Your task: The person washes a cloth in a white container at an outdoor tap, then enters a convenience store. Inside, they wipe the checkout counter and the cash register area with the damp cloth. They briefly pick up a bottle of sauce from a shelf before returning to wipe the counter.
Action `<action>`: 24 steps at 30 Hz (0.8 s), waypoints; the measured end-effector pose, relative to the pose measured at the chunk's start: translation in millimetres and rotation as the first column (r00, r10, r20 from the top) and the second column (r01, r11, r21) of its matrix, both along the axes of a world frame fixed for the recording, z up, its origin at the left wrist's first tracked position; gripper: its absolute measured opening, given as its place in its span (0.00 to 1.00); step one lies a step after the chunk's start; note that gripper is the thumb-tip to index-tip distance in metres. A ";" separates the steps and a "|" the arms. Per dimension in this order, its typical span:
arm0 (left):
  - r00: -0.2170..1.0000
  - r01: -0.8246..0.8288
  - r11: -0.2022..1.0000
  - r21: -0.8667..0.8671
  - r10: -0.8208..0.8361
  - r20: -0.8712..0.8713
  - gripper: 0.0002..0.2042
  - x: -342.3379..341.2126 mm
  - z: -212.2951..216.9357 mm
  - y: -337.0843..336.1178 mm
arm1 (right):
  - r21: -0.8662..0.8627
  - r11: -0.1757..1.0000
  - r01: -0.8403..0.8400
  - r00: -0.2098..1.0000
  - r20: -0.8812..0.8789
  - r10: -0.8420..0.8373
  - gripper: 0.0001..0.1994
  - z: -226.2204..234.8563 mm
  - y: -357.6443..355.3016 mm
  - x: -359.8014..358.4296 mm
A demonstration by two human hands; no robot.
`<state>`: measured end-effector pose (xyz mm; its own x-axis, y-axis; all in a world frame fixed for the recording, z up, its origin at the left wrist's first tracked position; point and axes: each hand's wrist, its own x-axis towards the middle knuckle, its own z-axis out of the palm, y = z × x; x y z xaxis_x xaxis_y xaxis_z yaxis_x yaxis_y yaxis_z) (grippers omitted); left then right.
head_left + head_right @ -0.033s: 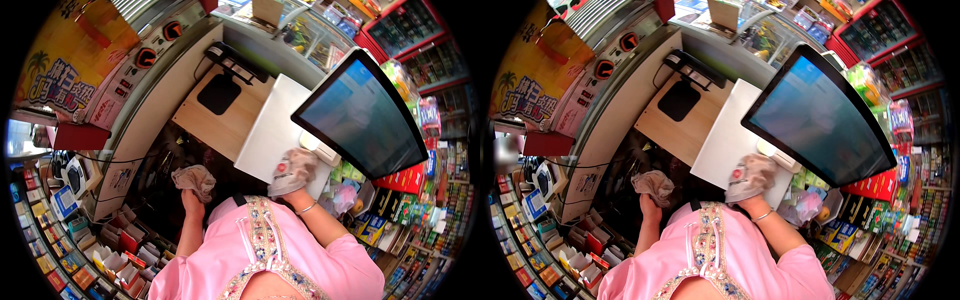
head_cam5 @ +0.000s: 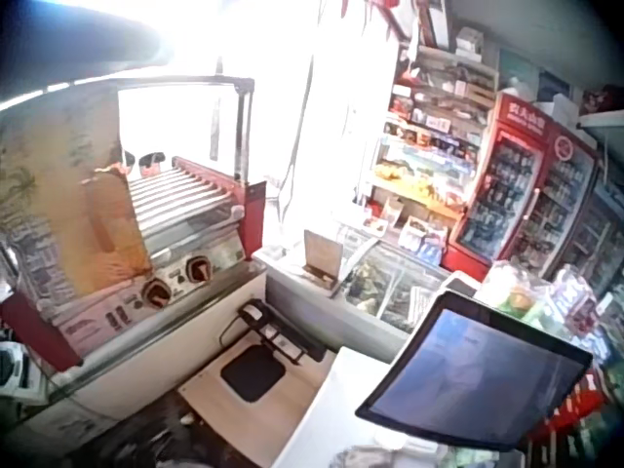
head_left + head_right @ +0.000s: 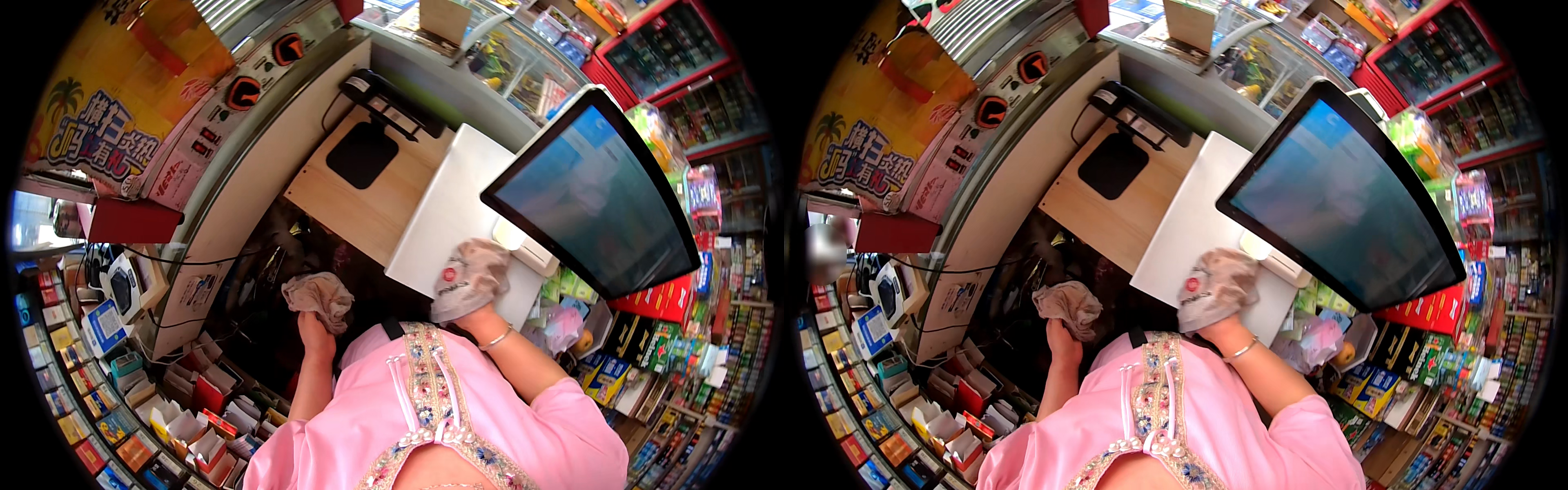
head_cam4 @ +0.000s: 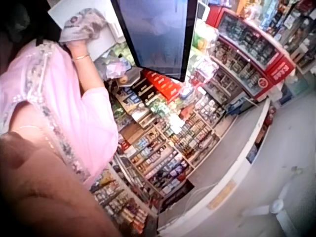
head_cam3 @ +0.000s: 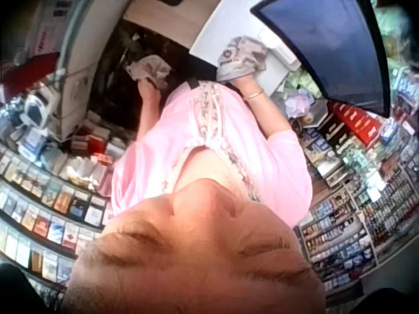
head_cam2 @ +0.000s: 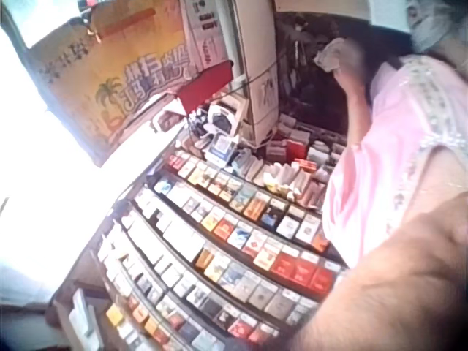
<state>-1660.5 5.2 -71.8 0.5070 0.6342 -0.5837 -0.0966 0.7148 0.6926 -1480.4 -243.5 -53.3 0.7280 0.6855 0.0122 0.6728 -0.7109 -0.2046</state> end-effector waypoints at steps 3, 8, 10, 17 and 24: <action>0.997 -0.063 0.998 0.013 0.063 -0.041 0.20 -15.3 2.3 -0.5 | -0.404 0.885 -0.231 0.963 0.034 0.267 0.28 54.8 87.5 40.3; 0.998 -0.021 1.000 -0.023 0.019 -0.064 0.21 -19.1 -5.2 -1.5 | -0.050 0.981 0.185 0.938 0.307 -0.161 0.24 -5.5 120.2 158.6; 0.996 -0.025 0.999 -0.020 0.023 -0.091 0.22 -22.9 -8.2 1.5 | -0.043 0.909 0.415 0.910 0.010 -0.415 0.23 54.7 160.5 187.7; 0.990 0.094 0.996 0.008 -0.093 -0.109 0.21 -13.9 -23.3 28.7 | 0.216 0.912 0.348 0.875 0.274 -0.399 0.19 40.8 159.8 197.4; 0.988 0.153 0.979 0.133 -0.156 0.014 0.21 61.9 -15.6 80.0 | 0.564 0.821 -0.088 0.995 0.094 0.043 0.17 59.0 153.4 45.2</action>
<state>-1598.6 85.1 -87.5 0.6177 0.6177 -0.4867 -0.0103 0.6252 0.7804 -1435.3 -90.1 5.7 0.6629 0.5868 0.4650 0.7429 -0.4383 -0.5059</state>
